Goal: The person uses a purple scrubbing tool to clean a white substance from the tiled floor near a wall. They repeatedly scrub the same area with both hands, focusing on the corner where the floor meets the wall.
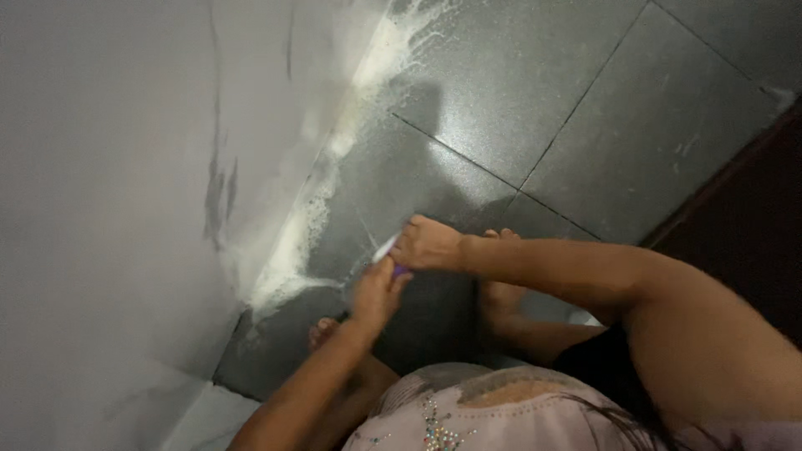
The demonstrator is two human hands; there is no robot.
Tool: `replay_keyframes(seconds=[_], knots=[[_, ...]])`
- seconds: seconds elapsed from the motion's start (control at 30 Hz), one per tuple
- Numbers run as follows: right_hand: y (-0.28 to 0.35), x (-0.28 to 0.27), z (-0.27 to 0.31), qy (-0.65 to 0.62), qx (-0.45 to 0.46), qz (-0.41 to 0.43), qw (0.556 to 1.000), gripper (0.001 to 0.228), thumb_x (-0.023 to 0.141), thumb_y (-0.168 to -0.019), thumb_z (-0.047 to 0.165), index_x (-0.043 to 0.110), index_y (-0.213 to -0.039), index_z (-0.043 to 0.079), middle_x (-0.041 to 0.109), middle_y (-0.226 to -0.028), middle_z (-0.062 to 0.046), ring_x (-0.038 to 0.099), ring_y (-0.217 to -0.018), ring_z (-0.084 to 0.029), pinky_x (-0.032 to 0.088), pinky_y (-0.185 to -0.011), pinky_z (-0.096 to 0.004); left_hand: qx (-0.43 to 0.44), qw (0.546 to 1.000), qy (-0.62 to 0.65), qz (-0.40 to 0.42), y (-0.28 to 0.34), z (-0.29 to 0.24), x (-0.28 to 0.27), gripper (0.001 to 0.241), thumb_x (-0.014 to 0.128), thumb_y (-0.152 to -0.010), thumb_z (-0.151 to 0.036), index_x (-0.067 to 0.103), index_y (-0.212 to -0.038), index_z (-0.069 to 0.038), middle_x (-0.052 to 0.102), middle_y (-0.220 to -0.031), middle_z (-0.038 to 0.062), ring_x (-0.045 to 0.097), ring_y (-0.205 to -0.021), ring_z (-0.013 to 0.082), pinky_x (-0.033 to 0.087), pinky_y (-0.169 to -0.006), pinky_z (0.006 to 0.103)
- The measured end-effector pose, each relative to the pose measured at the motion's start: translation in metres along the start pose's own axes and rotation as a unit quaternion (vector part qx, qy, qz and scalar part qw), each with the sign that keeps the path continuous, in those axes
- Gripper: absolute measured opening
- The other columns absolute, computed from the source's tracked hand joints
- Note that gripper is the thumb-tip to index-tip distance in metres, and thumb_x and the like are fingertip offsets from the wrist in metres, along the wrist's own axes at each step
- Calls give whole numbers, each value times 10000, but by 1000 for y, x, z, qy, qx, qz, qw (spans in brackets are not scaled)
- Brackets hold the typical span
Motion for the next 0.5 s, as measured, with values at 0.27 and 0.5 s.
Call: replay_keyframes(seconds=[0.27,0.5], knots=[[-85,25,-77,-42,17,-45,998,231,678,-853,142,509,-698,159,478,-559,4,484,-496,-235,396,-533,-399,-63,998,11,-16,-64,21,-129,278,640,-979,-303,640,-1140,-76,717,-1006,223,663,-1028,476,505,-876,594],[-121,0,-100,82,66,-77,991,192,771,-725,245,591,-784,211,589,-652,-20,552,-579,-251,391,-569,-432,-31,987,-53,-147,-81,28,-158,362,607,-1032,-371,610,-1250,-82,689,-1126,226,665,-1065,449,520,-908,555]])
Point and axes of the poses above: each hand's wrist, its own y-axis away from the middle knuckle, its own x-axis out of the palm, z = x × y, the point moved 8 cm from there along -y, towards the middle knuckle
